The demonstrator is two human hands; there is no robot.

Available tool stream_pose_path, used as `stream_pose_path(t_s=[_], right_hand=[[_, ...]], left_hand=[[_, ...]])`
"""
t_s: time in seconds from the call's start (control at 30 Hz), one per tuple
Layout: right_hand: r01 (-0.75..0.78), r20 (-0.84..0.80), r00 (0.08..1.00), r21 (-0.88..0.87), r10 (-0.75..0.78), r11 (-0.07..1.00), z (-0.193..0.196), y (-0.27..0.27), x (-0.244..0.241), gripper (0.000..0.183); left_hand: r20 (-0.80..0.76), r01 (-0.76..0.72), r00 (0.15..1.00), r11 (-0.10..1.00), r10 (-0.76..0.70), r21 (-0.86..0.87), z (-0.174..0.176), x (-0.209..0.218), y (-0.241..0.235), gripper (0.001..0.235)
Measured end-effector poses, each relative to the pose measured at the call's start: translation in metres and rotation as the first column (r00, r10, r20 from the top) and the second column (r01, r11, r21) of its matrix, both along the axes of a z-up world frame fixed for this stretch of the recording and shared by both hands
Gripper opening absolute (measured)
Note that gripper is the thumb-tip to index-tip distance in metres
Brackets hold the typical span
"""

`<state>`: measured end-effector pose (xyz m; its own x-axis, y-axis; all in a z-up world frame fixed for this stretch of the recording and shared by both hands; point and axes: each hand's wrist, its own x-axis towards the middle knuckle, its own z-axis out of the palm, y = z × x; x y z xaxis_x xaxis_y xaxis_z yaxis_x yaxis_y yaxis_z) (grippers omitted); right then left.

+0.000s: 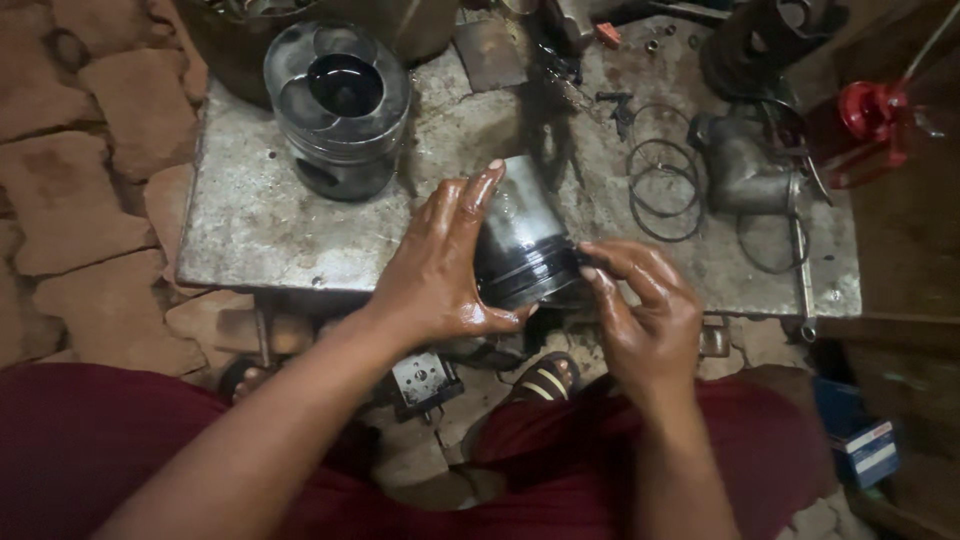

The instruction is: The person installs metal rings onto an engine piston by hand and cleans the piston assembly in a bucket of liquid.

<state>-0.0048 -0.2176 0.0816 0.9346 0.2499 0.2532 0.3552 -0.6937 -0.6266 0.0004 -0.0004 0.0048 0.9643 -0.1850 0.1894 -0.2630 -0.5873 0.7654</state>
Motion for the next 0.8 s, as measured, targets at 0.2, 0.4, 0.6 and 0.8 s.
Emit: stream_pose_path(t_s=[0.2,0.4,0.6,0.8], right_hand=[[-0.093,0.151,0.981,-0.198,0.124,0.976,0.0062,0.0058,-0.0049,0.026],[0.003,0.170,0.984,-0.296,0.049,0.955,0.0001,0.0034,0.0001,0.026],[-0.131,0.155,0.972,-0.276,0.178,0.952,0.0034,0.0020,0.0009,0.029],[-0.195,0.140,0.959,-0.309,0.248,0.931,0.0097,0.0096,0.0026,0.031]], left_hand=[[-0.123,0.018,0.992,1.000,-0.017,0.004,-0.0038,0.0021,-0.0010,0.145],[-0.129,0.018,0.991,1.000,-0.016,0.018,-0.0043,0.0024,-0.0026,0.149],[-0.207,0.043,0.978,0.997,-0.029,0.064,-0.0083,0.0039,-0.0033,0.151],[-0.204,0.028,0.979,0.999,-0.025,0.014,-0.0051,0.0049,0.0006,0.152]])
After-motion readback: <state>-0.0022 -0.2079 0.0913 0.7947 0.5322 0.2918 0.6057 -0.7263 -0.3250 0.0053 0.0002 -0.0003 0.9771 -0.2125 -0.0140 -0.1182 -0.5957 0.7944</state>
